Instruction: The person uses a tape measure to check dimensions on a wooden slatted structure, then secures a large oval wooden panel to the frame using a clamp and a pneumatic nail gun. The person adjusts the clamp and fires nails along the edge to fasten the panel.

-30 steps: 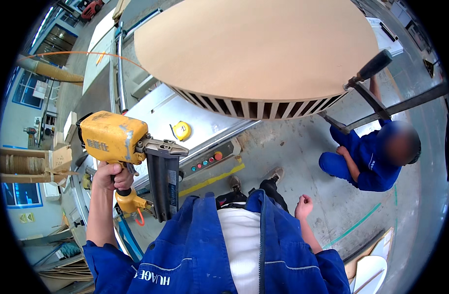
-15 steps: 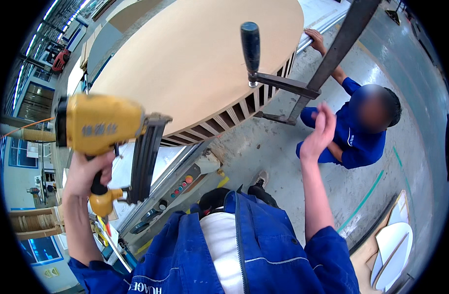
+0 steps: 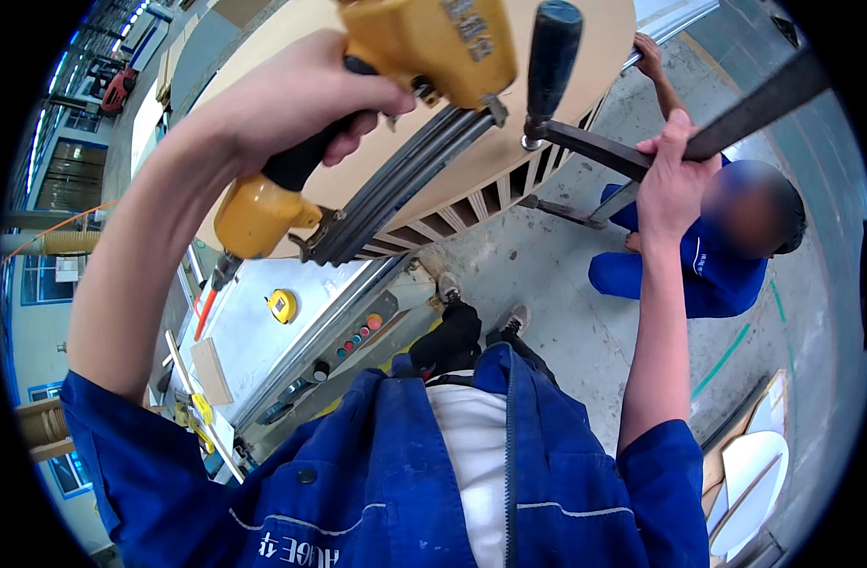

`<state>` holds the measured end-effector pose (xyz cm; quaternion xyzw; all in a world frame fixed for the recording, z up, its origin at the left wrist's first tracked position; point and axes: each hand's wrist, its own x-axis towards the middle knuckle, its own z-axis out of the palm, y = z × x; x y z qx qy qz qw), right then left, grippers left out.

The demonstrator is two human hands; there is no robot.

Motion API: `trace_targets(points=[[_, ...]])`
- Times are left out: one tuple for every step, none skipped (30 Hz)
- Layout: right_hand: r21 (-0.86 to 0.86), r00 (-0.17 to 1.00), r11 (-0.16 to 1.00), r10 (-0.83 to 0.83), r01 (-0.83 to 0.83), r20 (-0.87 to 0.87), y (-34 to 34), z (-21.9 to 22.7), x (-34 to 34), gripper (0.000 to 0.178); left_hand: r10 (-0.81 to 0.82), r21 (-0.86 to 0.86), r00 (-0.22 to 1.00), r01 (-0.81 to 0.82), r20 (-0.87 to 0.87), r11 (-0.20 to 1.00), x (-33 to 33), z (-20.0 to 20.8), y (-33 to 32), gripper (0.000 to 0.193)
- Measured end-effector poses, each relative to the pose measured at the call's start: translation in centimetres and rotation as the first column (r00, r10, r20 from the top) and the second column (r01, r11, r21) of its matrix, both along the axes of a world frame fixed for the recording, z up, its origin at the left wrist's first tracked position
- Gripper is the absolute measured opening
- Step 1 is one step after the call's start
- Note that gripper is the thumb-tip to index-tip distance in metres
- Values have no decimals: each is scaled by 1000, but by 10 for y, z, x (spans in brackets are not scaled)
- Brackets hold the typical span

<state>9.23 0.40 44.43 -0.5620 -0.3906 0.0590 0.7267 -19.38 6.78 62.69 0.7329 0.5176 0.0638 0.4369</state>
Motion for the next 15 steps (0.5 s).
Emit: trace_targets(points=[[1, 999, 1000, 15, -15, 32, 0, 1, -1, 30, -23, 7, 1000, 23, -19, 1000, 2, -2, 6, 23], [-10, 998, 1000, 12, -11, 61, -1, 2, -2, 31, -69, -7, 997, 69, -18, 998, 5, -3, 13, 23], [-21, 996, 1000, 0, 2, 84, -2, 4, -3, 32, -84, -10, 996, 84, -27, 996, 6, -3, 16, 23], [-34, 996, 999, -11, 14, 83, -4, 6, -4, 32, -100, -15, 994, 99, -38, 995, 7, -4, 20, 23], [-43, 997, 999, -18, 21, 70, -4, 7, -5, 31, -108, -24, 993, 107, -45, 994, 7, -4, 21, 23], [-31, 997, 999, -16, 19, 79, -4, 8, -6, 31, -117, -29, 992, 115, -53, 993, 9, -4, 24, 23], [-20, 996, 1000, -19, 20, 88, -4, 8, -7, 31, -120, -30, 991, 118, -59, 993, 9, -3, 25, 23], [-1, 998, 1000, -26, 26, 58, -3, 8, -7, 29, -126, -31, 990, 124, -66, 992, 11, -4, 26, 23], [16, 999, 999, -35, 35, 29, -2, 8, -7, 26, -130, -32, 989, 128, -71, 991, 12, -3, 27, 23], [33, 999, 999, -36, 36, 10, -1, 7, -7, 25, -137, -33, 988, 135, -75, 990, 14, -3, 27, 23], [60, 999, 998, -36, 35, 6, 0, 6, -7, 24, -140, -34, 987, 138, -78, 990, 15, -2, 27, 23], [88, 1000, 996, -27, 26, 14, 0, 5, -6, 25, -140, -36, 987, 137, -79, 990, 17, -2, 27, 23], [109, 1000, 994, -13, 11, 18, 1, 4, -5, 25, -142, -36, 986, 139, -83, 990, 18, -1, 26, 23], [30, 999, 1000, -1, 0, 53, -2, 3, -4, 26, -142, -36, 986, 139, -85, 990, 20, -1, 26, 23], [20, 999, 1000, -5, 4, 42, -1, 2, -4, 26, -142, -34, 986, 140, -91, 990, 21, 0, 25, 23]])
